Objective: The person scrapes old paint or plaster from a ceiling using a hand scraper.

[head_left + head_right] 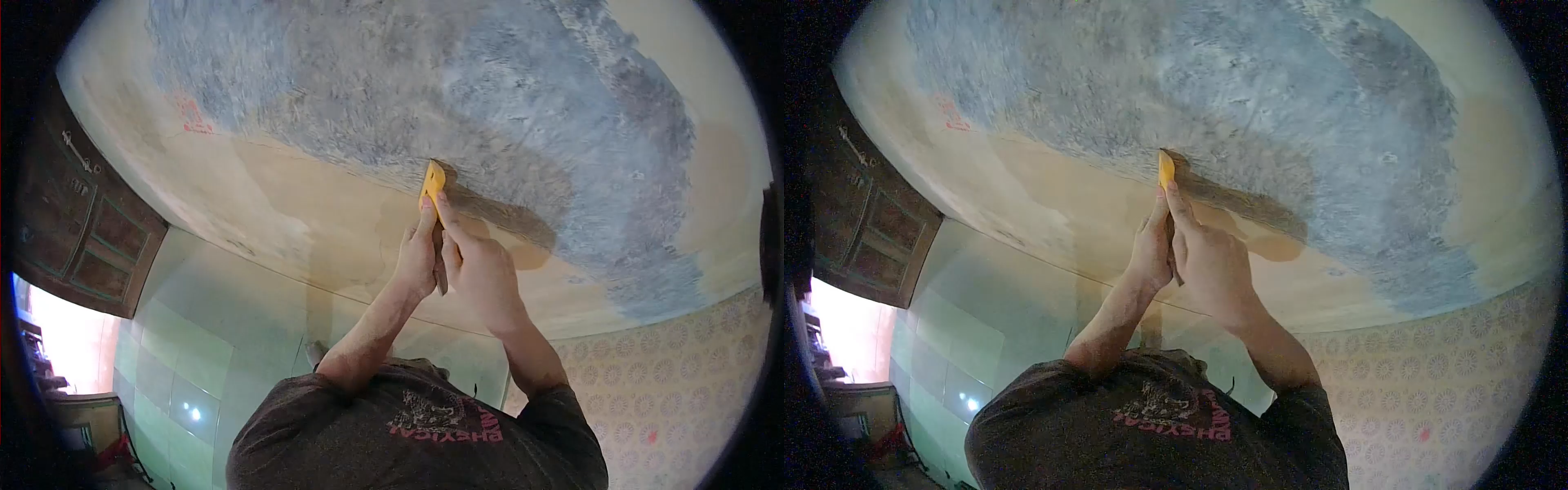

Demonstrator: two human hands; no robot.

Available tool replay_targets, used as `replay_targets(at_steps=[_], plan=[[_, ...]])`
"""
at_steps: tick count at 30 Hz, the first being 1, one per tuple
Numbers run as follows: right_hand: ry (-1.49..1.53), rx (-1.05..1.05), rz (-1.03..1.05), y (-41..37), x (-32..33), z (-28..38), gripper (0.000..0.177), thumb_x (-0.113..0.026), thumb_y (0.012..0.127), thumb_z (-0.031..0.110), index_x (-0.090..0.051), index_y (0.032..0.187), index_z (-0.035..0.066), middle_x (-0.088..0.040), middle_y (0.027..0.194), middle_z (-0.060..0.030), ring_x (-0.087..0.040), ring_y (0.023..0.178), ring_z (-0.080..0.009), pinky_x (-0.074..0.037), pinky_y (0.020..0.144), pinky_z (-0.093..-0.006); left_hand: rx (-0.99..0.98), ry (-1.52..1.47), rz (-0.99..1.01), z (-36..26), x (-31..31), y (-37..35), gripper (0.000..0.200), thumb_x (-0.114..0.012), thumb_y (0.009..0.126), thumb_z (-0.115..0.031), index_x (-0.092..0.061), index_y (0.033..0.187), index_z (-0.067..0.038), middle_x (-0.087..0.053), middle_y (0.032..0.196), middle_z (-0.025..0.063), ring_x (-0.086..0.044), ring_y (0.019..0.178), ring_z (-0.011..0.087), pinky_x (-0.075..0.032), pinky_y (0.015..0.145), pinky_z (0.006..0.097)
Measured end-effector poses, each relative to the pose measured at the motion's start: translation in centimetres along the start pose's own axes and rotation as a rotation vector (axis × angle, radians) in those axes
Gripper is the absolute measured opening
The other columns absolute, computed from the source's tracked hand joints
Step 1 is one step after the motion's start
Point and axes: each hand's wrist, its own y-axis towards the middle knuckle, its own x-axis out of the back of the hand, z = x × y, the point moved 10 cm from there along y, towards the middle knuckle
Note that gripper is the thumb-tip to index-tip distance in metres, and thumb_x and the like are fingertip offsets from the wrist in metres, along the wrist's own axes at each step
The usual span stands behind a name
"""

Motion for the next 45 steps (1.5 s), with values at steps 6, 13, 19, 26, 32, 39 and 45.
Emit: replay_targets(at_steps=[6,13,19,26,32,39,45], plan=[[0.097,-0.051,0.007,-1.4,1.7,-2.1,0.060,-0.054,0.093,0.018,-0.035,0.150,0.020,-0.061,0.065,-0.0155,-0.062,0.057,-0.0328,-0.051,0.058,-0.0443,0.043,0.162,-0.004,0.8,-1.6,-1.0,0.057,-0.038,0.099,-0.059,-0.053,0.073,-0.011,-0.044,0.053,-0.0026,-0.036,0.036,0.0087,-0.031,0.030,0.0253],[0.081,-0.007,-0.034,-0.3,1.3,-1.8,0.055,-0.054,0.094,0.020,-0.040,0.148,0.026,-0.063,0.069,-0.0136,-0.064,0.061,-0.0330,-0.053,0.060,-0.0445,0.037,0.044,0.008,0.9,-1.9,-0.5,0.055,-0.039,0.100,-0.058,-0.054,0.075,-0.011,-0.043,0.051,-0.0031,-0.033,0.034,0.0071,-0.028,0.027,0.0244],[0.163,-0.061,-0.051,-0.9,1.4,-2.2,0.056,-0.055,0.094,0.018,-0.040,0.147,0.028,-0.066,0.076,-0.0148,-0.064,0.064,-0.0351,-0.053,0.062,-0.0450,-0.033,0.152,0.091,1.5,-2.2,0.5,0.055,-0.038,0.100,-0.058,-0.055,0.077,-0.011,-0.044,0.049,-0.0028,-0.032,0.032,0.0075,-0.028,0.026,0.0248],[0.054,0.040,-0.018,0.8,0.3,0.9,0.059,-0.054,0.093,0.018,-0.036,0.149,0.023,-0.064,0.071,-0.0168,-0.064,0.063,-0.0354,-0.053,0.060,-0.0456,-0.073,0.088,-0.043,-1.1,0.7,0.3,0.061,-0.037,0.099,-0.060,-0.059,0.080,-0.007,-0.047,0.050,-0.0011,-0.040,0.032,0.0092,-0.032,0.025,0.0259],[0.023,-0.056,0.008,-1.0,-0.3,-0.4,0.064,-0.052,0.094,0.017,-0.028,0.153,0.023,-0.060,0.063,-0.0173,-0.062,0.055,-0.0349,-0.052,0.056,-0.0447,-0.090,0.123,0.003,0.2,-0.6,0.8,0.057,-0.039,0.100,-0.058,-0.053,0.071,-0.011,-0.042,0.049,-0.0046,-0.032,0.034,0.0059,-0.025,0.029,0.0245],[0.261,-0.116,-0.074,-2.7,0.9,-4.0,0.050,-0.054,0.096,0.011,-0.045,0.145,0.018,-0.060,0.077,-0.0233,-0.065,0.064,-0.0277,-0.050,0.064,-0.0325,-0.047,0.291,0.063,1.6,-2.6,-0.1,0.057,-0.037,0.101,-0.057,-0.054,0.075,-0.009,-0.041,0.049,-0.0027,-0.033,0.033,0.0081,-0.029,0.026,0.0259],[0.252,-0.003,-0.190,-2.4,-0.7,-4.3,0.057,-0.057,0.093,0.013,-0.043,0.147,0.025,-0.061,0.069,-0.0170,-0.063,0.059,-0.0321,-0.050,0.057,-0.0390,-0.120,0.341,0.041,2.2,0.1,1.5,0.058,-0.035,0.101,-0.056,-0.053,0.070,-0.010,-0.043,0.048,-0.0022,-0.033,0.032,0.0072,-0.029,0.026,0.0250]])
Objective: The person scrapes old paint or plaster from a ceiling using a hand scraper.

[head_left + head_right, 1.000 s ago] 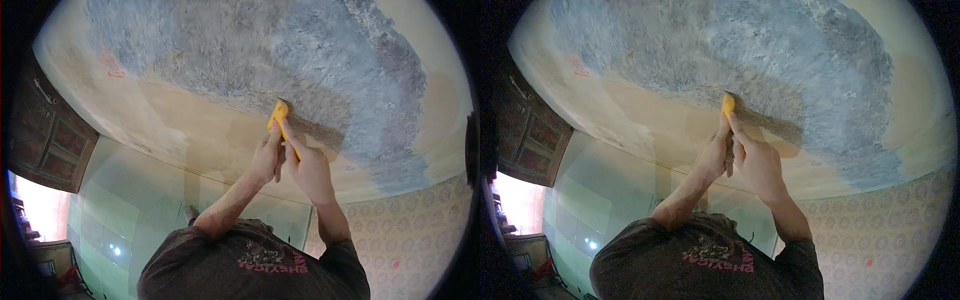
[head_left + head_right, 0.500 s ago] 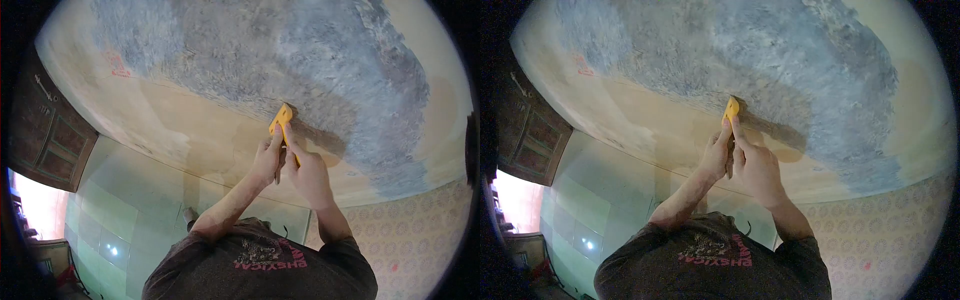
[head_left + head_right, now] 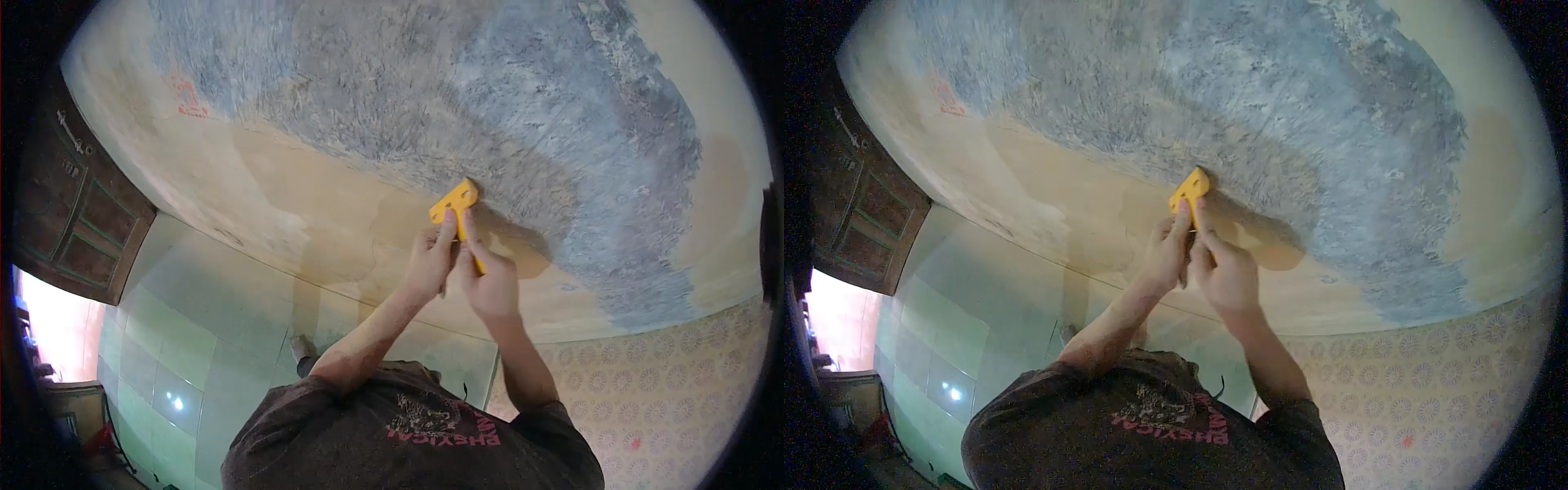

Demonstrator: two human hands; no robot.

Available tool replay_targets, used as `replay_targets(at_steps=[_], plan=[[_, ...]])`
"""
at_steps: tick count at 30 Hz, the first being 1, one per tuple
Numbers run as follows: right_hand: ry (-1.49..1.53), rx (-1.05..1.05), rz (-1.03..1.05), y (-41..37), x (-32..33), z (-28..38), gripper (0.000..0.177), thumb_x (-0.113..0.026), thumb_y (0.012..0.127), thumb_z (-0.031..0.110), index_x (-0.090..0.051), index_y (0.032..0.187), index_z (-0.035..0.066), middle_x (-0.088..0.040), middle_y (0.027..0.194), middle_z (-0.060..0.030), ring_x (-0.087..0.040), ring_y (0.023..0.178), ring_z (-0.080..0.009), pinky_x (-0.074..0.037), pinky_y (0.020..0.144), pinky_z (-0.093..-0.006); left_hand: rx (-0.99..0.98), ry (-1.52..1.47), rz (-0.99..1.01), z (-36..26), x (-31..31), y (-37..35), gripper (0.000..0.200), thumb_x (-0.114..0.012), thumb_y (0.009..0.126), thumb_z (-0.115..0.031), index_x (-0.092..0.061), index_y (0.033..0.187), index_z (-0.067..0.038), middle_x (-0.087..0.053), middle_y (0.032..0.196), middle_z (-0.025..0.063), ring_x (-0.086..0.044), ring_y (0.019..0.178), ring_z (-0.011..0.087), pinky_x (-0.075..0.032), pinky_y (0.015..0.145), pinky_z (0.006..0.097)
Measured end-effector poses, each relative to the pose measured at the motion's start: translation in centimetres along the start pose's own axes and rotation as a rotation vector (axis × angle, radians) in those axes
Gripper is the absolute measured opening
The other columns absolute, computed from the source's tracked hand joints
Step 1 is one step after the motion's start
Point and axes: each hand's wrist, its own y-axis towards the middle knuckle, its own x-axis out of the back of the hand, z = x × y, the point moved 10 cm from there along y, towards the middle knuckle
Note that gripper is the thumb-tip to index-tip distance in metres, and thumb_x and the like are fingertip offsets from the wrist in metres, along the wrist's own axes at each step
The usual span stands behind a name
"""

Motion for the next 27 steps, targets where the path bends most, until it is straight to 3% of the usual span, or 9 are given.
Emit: replay_targets(at_steps=[4,6,8,10,15,17,20,22,27], plan=[[-0.012,-0.031,-0.039,-0.5,-0.5,0.0,0.056,-0.058,0.092,0.013,-0.044,0.146,0.024,-0.061,0.069,-0.0168,-0.062,0.058,-0.0320,-0.050,0.056,-0.0385,-0.039,-0.052,-0.040,-1.4,-0.1,-0.6,0.060,-0.038,0.102,-0.054,-0.049,0.061,-0.011,-0.038,0.047,-0.0043,-0.030,0.033,0.0056,-0.024,0.028,0.0249],[0.070,-0.105,-0.012,-0.7,0.3,-1.0,0.047,-0.058,0.093,0.010,-0.053,0.139,0.014,-0.062,0.081,-0.0237,-0.062,0.059,-0.0220,-0.050,0.061,-0.0311,-0.004,-0.048,-0.065,-0.6,-0.9,-0.8,0.060,-0.037,0.102,-0.054,-0.050,0.062,-0.010,-0.038,0.047,-0.0045,-0.030,0.033,0.0054,-0.025,0.027,0.0248],[0.067,-0.065,-0.072,-1.1,0.9,-1.0,0.046,-0.058,0.093,0.010,-0.053,0.139,0.014,-0.061,0.075,-0.0215,-0.059,0.056,-0.0195,-0.050,0.059,-0.0303,-0.007,0.056,0.014,0.2,-2.1,-1.0,0.060,-0.036,0.102,-0.054,-0.051,0.064,-0.010,-0.038,0.047,-0.0046,-0.030,0.033,0.0050,-0.025,0.028,0.0245],[0.073,-0.124,-0.002,-0.8,-0.3,-1.7,0.054,-0.060,0.090,0.013,-0.049,0.142,0.025,-0.062,0.071,-0.0180,-0.063,0.060,-0.0324,-0.050,0.056,-0.0381,0.024,0.075,-0.042,-0.7,-1.4,-1.1,0.060,-0.036,0.102,-0.054,-0.051,0.064,-0.010,-0.038,0.047,-0.0047,-0.030,0.033,0.0053,-0.025,0.027,0.0248],[0.041,-0.125,0.028,-0.5,-0.6,-0.8,0.053,-0.059,0.091,0.013,-0.050,0.142,0.024,-0.061,0.072,-0.0195,-0.064,0.062,-0.0329,-0.051,0.059,-0.0382,0.016,0.006,-0.080,-0.6,0.0,-0.9,0.061,-0.037,0.101,-0.056,-0.051,0.065,-0.009,-0.037,0.047,-0.0050,-0.030,0.034,0.0055,-0.026,0.027,0.0249],[0.069,-0.132,-0.034,-1.2,0.8,-1.4,0.047,-0.058,0.093,0.010,-0.053,0.139,0.018,-0.061,0.072,-0.0197,-0.061,0.056,-0.0245,-0.049,0.058,-0.0321,0.025,0.024,-0.085,0.0,-0.9,-0.6,0.061,-0.037,0.101,-0.056,-0.051,0.065,-0.009,-0.037,0.047,-0.0050,-0.030,0.035,0.0055,-0.027,0.027,0.0250],[0.139,-0.147,-0.079,-2.0,1.4,-2.6,0.047,-0.058,0.093,0.010,-0.053,0.139,0.019,-0.065,0.077,-0.0205,-0.066,0.061,-0.0294,-0.051,0.060,-0.0331,0.037,0.095,0.030,1.0,-2.3,-0.8,0.061,-0.037,0.101,-0.056,-0.052,0.065,-0.010,-0.038,0.048,-0.0048,-0.031,0.035,0.0057,-0.027,0.027,0.0257],[0.144,-0.078,-0.071,-0.1,-0.6,-1.1,0.047,-0.058,0.094,0.011,-0.053,0.140,0.020,-0.066,0.080,-0.0210,-0.067,0.064,-0.0302,-0.051,0.061,-0.0335,0.021,0.074,-0.163,-0.2,0.8,-0.7,0.060,-0.036,0.102,-0.055,-0.053,0.064,-0.010,-0.039,0.048,-0.0044,-0.033,0.035,0.0058,-0.027,0.027,0.0260],[0.075,-0.078,0.045,0.8,-1.2,0.4,0.048,-0.057,0.095,0.011,-0.051,0.141,0.021,-0.067,0.097,-0.0236,-0.069,0.075,-0.0323,-0.053,0.064,-0.0362,-0.022,-0.028,-0.150,-1.4,1.7,-0.7,0.057,-0.037,0.101,-0.055,-0.053,0.070,-0.010,-0.042,0.048,-0.0034,-0.032,0.033,0.0063,-0.025,0.028,0.0247]])
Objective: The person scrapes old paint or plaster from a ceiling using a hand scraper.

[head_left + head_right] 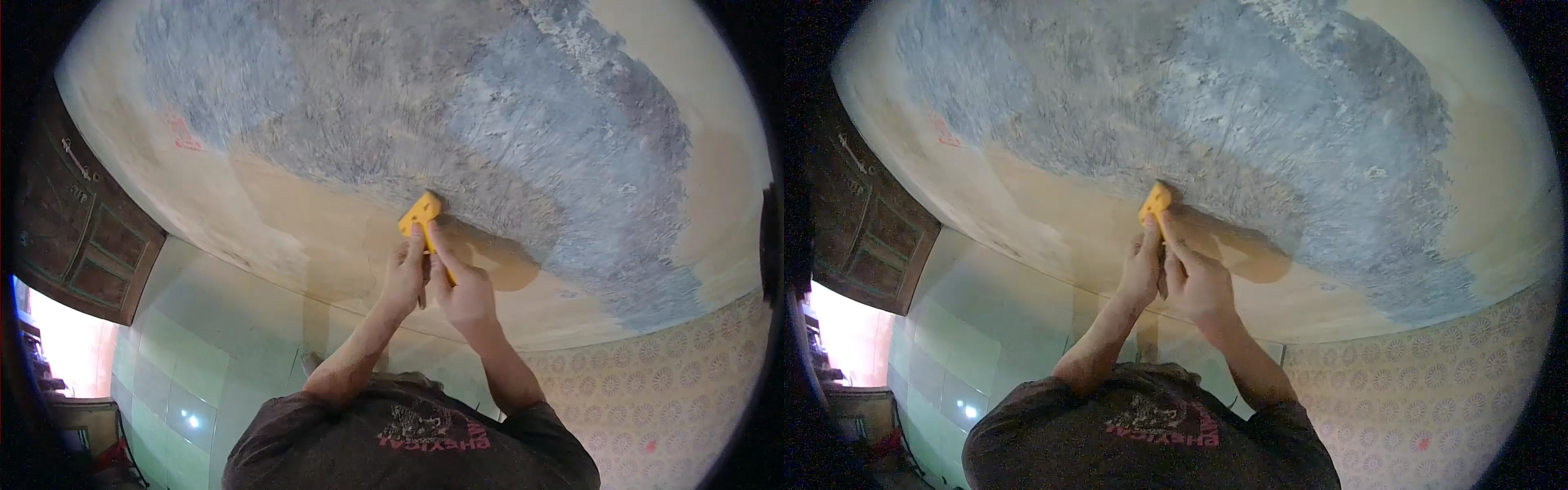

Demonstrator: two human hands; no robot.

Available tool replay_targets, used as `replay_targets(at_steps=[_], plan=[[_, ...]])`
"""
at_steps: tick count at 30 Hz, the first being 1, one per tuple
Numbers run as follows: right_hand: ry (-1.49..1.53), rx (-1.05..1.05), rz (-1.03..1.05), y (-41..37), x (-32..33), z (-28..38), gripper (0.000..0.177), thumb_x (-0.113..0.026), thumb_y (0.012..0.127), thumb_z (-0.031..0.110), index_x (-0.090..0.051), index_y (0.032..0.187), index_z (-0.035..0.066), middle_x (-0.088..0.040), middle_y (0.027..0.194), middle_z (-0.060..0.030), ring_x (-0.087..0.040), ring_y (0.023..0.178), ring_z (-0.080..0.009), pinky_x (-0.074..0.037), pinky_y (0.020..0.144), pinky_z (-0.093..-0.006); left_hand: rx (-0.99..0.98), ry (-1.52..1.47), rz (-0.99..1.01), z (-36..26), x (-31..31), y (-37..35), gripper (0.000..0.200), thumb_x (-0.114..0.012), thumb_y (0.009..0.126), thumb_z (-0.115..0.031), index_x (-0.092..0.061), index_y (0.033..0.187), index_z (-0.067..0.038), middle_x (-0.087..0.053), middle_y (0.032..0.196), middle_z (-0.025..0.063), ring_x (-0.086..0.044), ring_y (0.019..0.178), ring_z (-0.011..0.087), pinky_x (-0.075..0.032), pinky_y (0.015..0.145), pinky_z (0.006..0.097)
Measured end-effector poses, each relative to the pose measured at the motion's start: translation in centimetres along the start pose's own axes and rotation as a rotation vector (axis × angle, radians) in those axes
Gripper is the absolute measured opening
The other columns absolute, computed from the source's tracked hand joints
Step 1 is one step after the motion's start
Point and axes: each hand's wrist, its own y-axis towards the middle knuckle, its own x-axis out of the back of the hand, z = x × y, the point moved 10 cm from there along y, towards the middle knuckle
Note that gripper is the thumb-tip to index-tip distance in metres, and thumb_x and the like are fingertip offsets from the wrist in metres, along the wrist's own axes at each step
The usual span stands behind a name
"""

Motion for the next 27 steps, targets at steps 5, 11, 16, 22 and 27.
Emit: replay_targets(at_steps=[5,11,16,22,27], plan=[[0.056,-0.032,-0.063,-0.8,0.8,-1.2,0.046,-0.056,0.095,0.012,-0.052,0.140,0.020,-0.067,0.086,-0.0222,-0.066,0.072,-0.0357,-0.052,0.062,-0.0391,0.030,0.097,0.127,1.3,-1.9,0.0,0.059,-0.035,0.101,-0.056,-0.053,0.070,-0.009,-0.045,0.049,-0.0014,-0.034,0.032,0.0073,-0.028,0.028,0.0242],[0.063,0.070,-0.038,0.1,-1.5,1.0,0.056,-0.056,0.093,0.016,-0.042,0.147,0.023,-0.058,0.066,-0.0180,-0.060,0.056,-0.0319,-0.049,0.055,-0.0410,-0.087,0.007,-0.097,-0.9,0.8,0.0,0.062,-0.032,0.102,-0.057,-0.057,0.073,-0.008,-0.053,0.053,0.0021,-0.045,0.035,0.0104,-0.034,0.030,0.0255],[-0.003,-0.005,0.006,-0.6,-0.5,0.5,0.056,-0.055,0.093,0.011,-0.042,0.146,0.018,-0.061,0.071,-0.0216,-0.064,0.062,-0.0354,-0.051,0.059,-0.0393,0.043,0.007,0.088,1.0,-0.1,0.4,0.059,-0.035,0.102,-0.056,-0.055,0.069,-0.011,-0.047,0.053,-0.0019,-0.042,0.041,0.0081,-0.033,0.038,0.0252],[0.016,-0.033,-0.057,-1.8,1.0,-0.8,0.048,-0.055,0.094,0.008,-0.049,0.142,0.014,-0.063,0.076,-0.0213,-0.063,0.061,-0.0346,-0.050,0.059,-0.0356,0.065,0.011,0.121,1.3,-2.5,-0.6,0.059,-0.036,0.101,-0.057,-0.052,0.067,-0.011,-0.043,0.050,-0.0019,-0.036,0.033,0.0083,-0.028,0.026,0.0252],[-0.020,-0.018,-0.081,-0.8,0.8,-1.0,0.046,-0.060,0.093,0.012,-0.054,0.138,0.017,-0.063,0.074,-0.0185,-0.064,0.063,-0.0324,-0.051,0.060,-0.0383,0.069,0.101,0.006,0.8,-0.6,-0.3,0.060,-0.034,0.101,-0.059,-0.050,0.067,-0.011,-0.039,0.048,-0.0037,-0.030,0.032,0.0067,-0.026,0.025,0.0246]])
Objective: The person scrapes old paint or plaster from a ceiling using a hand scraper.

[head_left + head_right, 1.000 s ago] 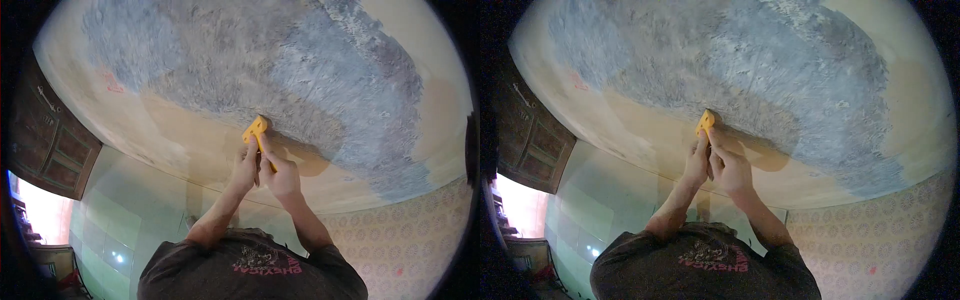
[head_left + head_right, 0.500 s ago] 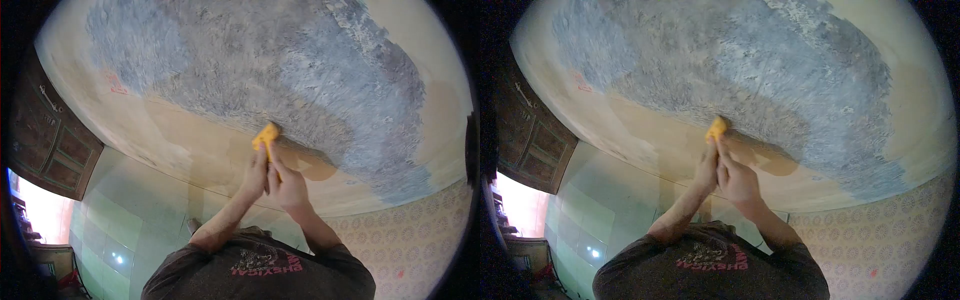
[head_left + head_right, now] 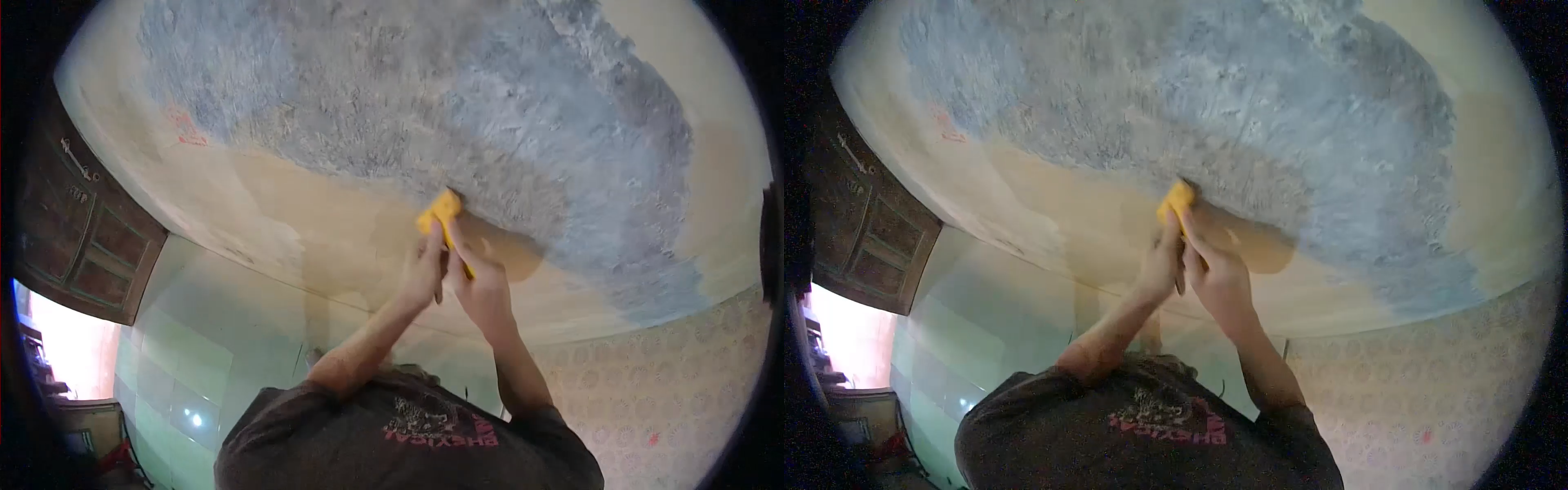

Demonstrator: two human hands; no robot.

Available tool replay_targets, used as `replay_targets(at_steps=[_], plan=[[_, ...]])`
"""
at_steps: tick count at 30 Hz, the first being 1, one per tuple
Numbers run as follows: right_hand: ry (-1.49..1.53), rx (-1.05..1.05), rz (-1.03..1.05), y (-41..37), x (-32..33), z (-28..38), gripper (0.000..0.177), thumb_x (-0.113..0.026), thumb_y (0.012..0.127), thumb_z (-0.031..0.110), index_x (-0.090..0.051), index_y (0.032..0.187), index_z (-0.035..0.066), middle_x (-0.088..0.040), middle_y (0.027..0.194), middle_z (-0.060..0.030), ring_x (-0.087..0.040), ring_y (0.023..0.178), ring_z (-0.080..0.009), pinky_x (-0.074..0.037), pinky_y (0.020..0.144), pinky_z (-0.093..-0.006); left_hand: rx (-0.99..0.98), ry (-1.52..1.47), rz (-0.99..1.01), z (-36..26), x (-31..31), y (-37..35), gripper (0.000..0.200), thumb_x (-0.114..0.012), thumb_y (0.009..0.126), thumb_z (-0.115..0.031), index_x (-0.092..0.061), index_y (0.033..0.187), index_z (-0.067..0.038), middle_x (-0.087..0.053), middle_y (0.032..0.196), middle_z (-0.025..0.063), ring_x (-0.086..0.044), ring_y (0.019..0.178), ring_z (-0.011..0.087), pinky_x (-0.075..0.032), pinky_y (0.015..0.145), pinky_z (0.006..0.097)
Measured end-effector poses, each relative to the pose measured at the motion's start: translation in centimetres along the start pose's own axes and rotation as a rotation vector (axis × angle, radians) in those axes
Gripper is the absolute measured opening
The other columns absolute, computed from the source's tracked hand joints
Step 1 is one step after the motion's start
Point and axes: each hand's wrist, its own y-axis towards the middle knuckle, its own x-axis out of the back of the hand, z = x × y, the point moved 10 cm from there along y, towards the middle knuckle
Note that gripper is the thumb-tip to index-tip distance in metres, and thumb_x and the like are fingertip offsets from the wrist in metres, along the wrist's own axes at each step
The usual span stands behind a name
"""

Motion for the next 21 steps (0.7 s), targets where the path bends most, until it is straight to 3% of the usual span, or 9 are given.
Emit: replay_targets(at_steps=[2,3,6,8,12,16,18,19,21], plan=[[0.105,-0.004,0.102,1.6,-1.8,1.1,0.047,-0.060,0.092,0.012,-0.054,0.138,0.020,-0.063,0.076,-0.0188,-0.064,0.065,-0.0325,-0.051,0.061,-0.0390,-0.027,-0.061,-0.006,-0.6,1.5,0.3,0.062,-0.034,0.100,-0.060,-0.050,0.066,-0.011,-0.040,0.049,-0.0036,-0.034,0.033,0.0067,-0.027,0.026,0.0242],[0.084,0.071,0.030,1.5,-1.7,1.7,0.049,-0.060,0.092,0.011,-0.053,0.139,0.023,-0.062,0.075,-0.0190,-0.064,0.066,-0.0327,-0.051,0.061,-0.0396,-0.034,-0.072,0.029,-1.1,1.5,0.1,0.062,-0.034,0.100,-0.060,-0.050,0.066,-0.011,-0.041,0.049,-0.0034,-0.034,0.033,0.0068,-0.027,0.026,0.0240],[0.175,0.008,-0.093,-0.7,0.4,1.2,0.050,-0.059,0.092,0.013,-0.051,0.140,0.022,-0.061,0.073,-0.0200,-0.062,0.064,-0.0344,-0.050,0.061,-0.0409,0.019,0.050,0.090,-1.0,-0.5,-0.7,0.061,-0.035,0.101,-0.057,-0.052,0.068,-0.009,-0.040,0.048,-0.0036,-0.031,0.033,0.0067,-0.027,0.025,0.0244],[0.108,-0.034,-0.066,-0.6,-0.3,1.4,0.051,-0.059,0.092,0.012,-0.051,0.141,0.023,-0.061,0.073,-0.0205,-0.062,0.064,-0.0350,-0.050,0.061,-0.0413,0.027,0.077,0.194,-0.4,-0.7,0.0,0.061,-0.033,0.101,-0.058,-0.054,0.072,-0.009,-0.047,0.052,-0.0009,-0.038,0.033,0.0101,-0.029,0.027,0.0247],[-0.002,-0.146,-0.034,-1.0,-0.9,1.4,0.047,-0.057,0.094,0.009,-0.052,0.140,0.016,-0.063,0.084,-0.0251,-0.066,0.069,-0.0341,-0.052,0.064,-0.0376,-0.029,0.004,0.072,-0.2,0.4,0.0,0.061,-0.036,0.101,-0.058,-0.051,0.069,-0.008,-0.039,0.048,-0.0042,-0.029,0.033,0.0058,-0.026,0.025,0.0252],[0.082,-0.081,-0.116,-1.5,1.6,-0.6,0.051,-0.057,0.093,0.014,-0.049,0.142,0.024,-0.062,0.070,-0.0163,-0.063,0.061,-0.0345,-0.051,0.058,-0.0426,0.054,0.066,0.236,0.6,-2.2,0.2,0.059,-0.034,0.101,-0.058,-0.051,0.072,-0.010,-0.042,0.051,-0.0028,-0.036,0.035,0.0073,-0.029,0.027,0.0241],[0.055,-0.148,-0.101,-1.6,1.7,-1.0,0.050,-0.058,0.093,0.016,-0.050,0.141,0.026,-0.063,0.070,-0.0153,-0.064,0.063,-0.0334,-0.051,0.058,-0.0420,-0.050,0.067,0.265,0.7,-2.8,0.6,0.061,-0.034,0.101,-0.058,-0.050,0.065,-0.011,-0.040,0.048,-0.0037,-0.031,0.033,0.0061,-0.030,0.025,0.0251],[0.028,-0.052,-0.110,-0.8,1.1,0.1,0.048,-0.060,0.092,0.015,-0.053,0.139,0.023,-0.063,0.071,-0.0165,-0.065,0.062,-0.0313,-0.051,0.058,-0.0392,-0.067,0.072,0.285,0.2,-2.7,0.9,0.061,-0.034,0.101,-0.058,-0.050,0.065,-0.011,-0.040,0.048,-0.0037,-0.031,0.033,0.0061,-0.030,0.025,0.0251],[-0.003,0.036,-0.140,0.1,-0.2,1.8,0.046,-0.062,0.092,0.013,-0.056,0.136,0.021,-0.064,0.072,-0.0177,-0.066,0.061,-0.0292,-0.051,0.057,-0.0365,-0.019,-0.073,-0.043,-0.1,2.1,1.3,0.062,-0.034,0.101,-0.058,-0.050,0.065,-0.011,-0.041,0.048,-0.0029,-0.032,0.033,0.0064,-0.029,0.025,0.0243]])
